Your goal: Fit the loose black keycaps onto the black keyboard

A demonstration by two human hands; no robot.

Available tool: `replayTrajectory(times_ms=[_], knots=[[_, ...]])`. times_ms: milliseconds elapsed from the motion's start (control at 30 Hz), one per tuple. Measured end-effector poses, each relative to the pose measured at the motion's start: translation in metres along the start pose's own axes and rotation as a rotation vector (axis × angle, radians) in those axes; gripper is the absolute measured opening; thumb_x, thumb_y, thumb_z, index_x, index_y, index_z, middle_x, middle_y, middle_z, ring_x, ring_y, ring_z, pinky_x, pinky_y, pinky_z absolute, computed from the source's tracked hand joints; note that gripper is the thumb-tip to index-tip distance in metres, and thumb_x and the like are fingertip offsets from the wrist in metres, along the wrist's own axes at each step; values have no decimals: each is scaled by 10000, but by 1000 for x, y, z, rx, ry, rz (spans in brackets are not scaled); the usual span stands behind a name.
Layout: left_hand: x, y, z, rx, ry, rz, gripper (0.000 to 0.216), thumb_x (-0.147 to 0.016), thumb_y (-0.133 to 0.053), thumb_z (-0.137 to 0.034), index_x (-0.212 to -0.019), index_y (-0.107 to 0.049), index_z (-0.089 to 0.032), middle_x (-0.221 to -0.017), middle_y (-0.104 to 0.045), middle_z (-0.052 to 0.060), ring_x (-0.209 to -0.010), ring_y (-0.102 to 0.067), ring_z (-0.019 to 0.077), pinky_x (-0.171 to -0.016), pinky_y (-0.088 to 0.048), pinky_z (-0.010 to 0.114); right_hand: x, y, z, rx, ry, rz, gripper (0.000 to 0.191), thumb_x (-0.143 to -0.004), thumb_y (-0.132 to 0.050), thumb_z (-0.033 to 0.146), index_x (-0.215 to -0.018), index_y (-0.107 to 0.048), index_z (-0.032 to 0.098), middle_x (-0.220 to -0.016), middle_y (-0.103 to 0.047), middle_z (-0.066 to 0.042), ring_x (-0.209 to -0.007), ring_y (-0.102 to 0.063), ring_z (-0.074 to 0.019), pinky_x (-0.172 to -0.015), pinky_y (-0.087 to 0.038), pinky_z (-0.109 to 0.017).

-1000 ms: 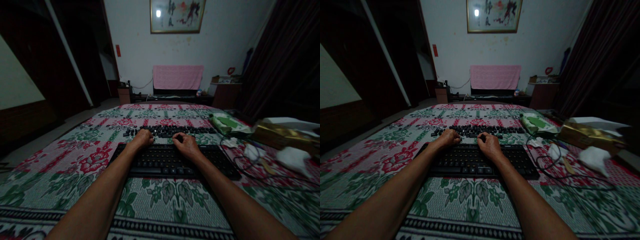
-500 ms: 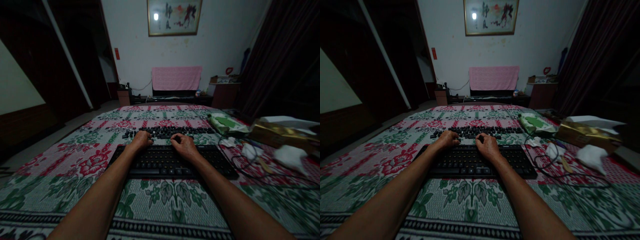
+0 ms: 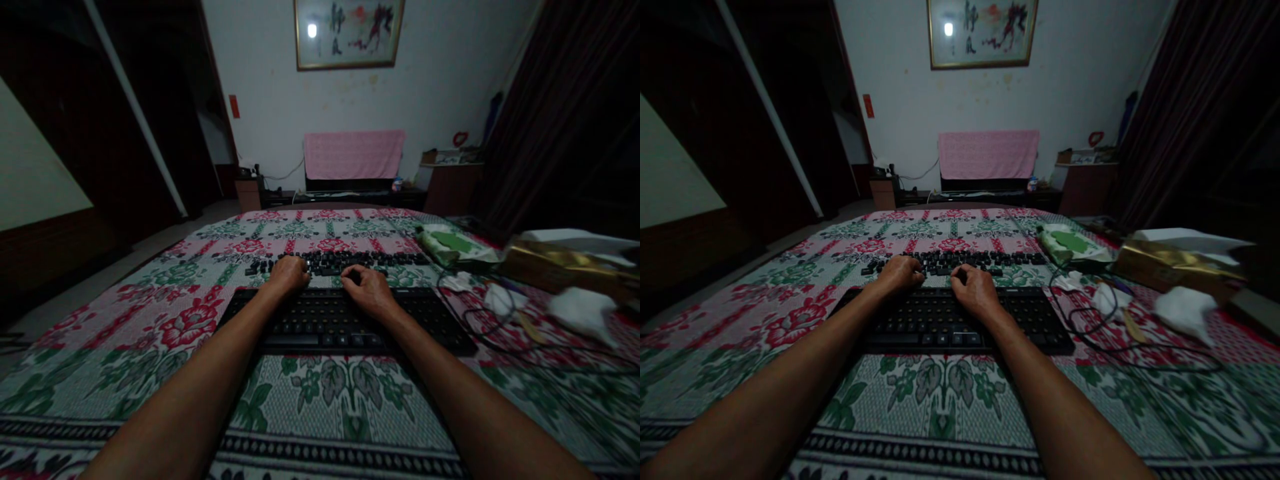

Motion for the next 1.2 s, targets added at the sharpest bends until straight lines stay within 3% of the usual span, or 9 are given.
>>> replayTrajectory(times_ms=[367,1200], knots=[[0,0,-8,-81,-18,-20,306,-747,-501,-348,-958,-704,-259,-929,-699,72,-930,-625,237,-779,-483,295,0,1,2,-25,2,-8,182,-707,-497,258,-754,-659,189,-511,-552,29,-470,-473,-119,-514,-349,-221],[0,-2,-7,-45,14,-24,338,-737,-514,-350,-1023,-687,-300,-929,-698,61,-940,-623,237,-806,-480,303,1,0,1,-6,-2,-11,183,-715,-500,260,-764,-660,188,-524,-560,22,-484,-487,-123,-524,-356,-224]])
Point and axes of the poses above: each hand's wrist, its own x-axis away from the middle knuckle, its own y-axis out of the back of the hand, z = x × y, the point moved 5 cm from there along -x, towards the middle knuckle
